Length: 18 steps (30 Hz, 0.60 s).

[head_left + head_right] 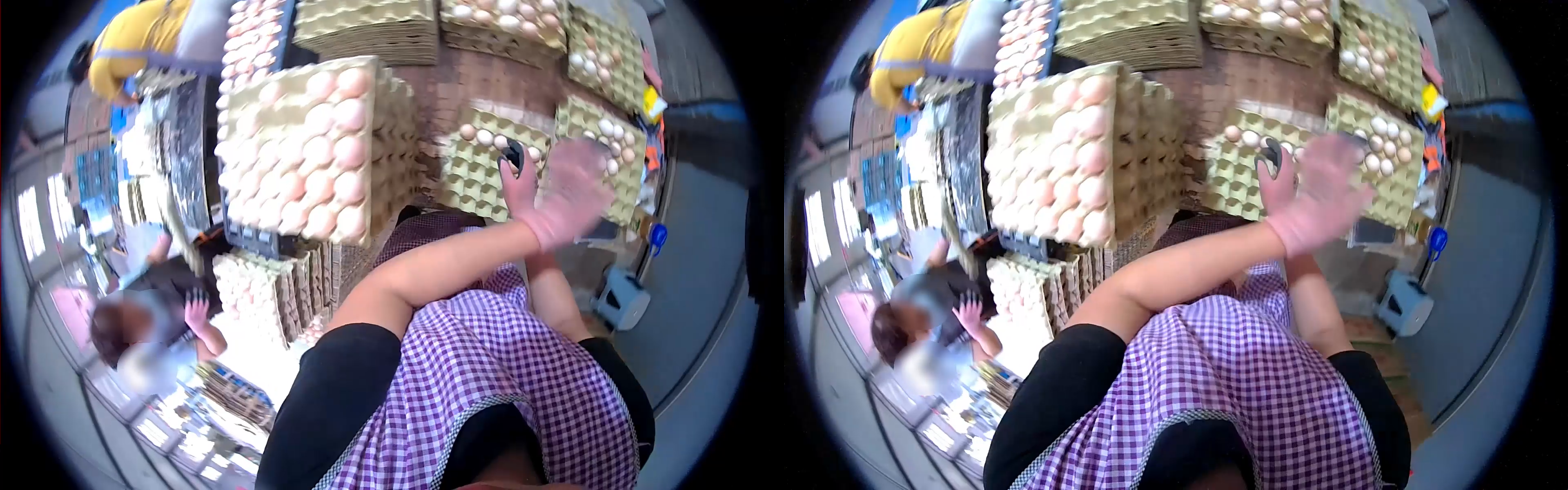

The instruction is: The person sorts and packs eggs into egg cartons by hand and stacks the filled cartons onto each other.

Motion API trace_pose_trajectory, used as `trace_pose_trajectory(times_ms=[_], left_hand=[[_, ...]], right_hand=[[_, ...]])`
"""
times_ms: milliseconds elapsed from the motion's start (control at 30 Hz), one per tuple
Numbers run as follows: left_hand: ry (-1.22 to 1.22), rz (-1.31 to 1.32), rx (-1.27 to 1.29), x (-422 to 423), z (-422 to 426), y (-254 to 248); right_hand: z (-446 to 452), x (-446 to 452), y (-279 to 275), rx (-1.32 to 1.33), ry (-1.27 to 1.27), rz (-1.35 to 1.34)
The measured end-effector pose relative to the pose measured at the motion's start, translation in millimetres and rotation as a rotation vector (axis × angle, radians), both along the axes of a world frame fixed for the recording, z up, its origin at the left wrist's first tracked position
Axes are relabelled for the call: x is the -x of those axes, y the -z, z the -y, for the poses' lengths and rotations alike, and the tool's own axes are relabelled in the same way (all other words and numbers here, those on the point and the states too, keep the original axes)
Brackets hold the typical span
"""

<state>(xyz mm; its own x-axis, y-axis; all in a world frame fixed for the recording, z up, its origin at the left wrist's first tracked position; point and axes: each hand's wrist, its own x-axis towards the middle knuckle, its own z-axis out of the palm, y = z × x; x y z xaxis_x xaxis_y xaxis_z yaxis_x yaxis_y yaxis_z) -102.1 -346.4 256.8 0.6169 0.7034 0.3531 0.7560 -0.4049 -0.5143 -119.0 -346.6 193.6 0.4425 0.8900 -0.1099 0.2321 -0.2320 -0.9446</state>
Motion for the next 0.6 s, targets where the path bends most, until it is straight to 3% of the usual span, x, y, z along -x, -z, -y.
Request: trace_pose_trajectory(times_ms=[67, 100, 167, 200, 267, 333, 400, 467, 500, 533, 600], left_hand=[[0.632, 1.190, 0.845, 46, 13, -152], [0.641, 1.198, 0.801, 80, 9, -183], [0.790, 1.152, 0.929, 152, 8, -222], [0.685, 1.183, 0.890, 187, -2, -235], [0.478, 1.230, 0.821, 269, -16, -241], [0.144, 1.257, 0.594, 344, -21, -232], [-0.029, 1.470, 0.561, 407, -31, -220], [-0.050, 1.300, 0.540, 439, -58, -213], [-0.046, 1.237, 0.575, 437, -69, -216], [0.043, 1.055, 0.628, 434, -86, -211], [0.209, 0.586, 0.485, 429, -113, -178]], right_hand=[[-17, 13, -62, -0.148, -0.194, -0.068], [-25, 28, -112, -0.188, -0.279, -0.126], [-35, 60, -188, -0.327, -0.463, 0.008], [-43, 71, -218, -0.331, -0.560, 0.085], [-78, 93, -228, -0.765, -0.769, 0.423], [-89, 131, -251, -0.698, -0.755, 0.742], [-108, 155, -240, -0.770, -0.747, 0.877], [-118, 168, -238, -0.654, -0.966, 1.145], [-116, 171, -239, -0.689, -0.943, 1.173], [-117, 172, -240, -0.674, -0.943, 1.193], [-120, 174, -243, -0.599, -1.017, 1.247]])
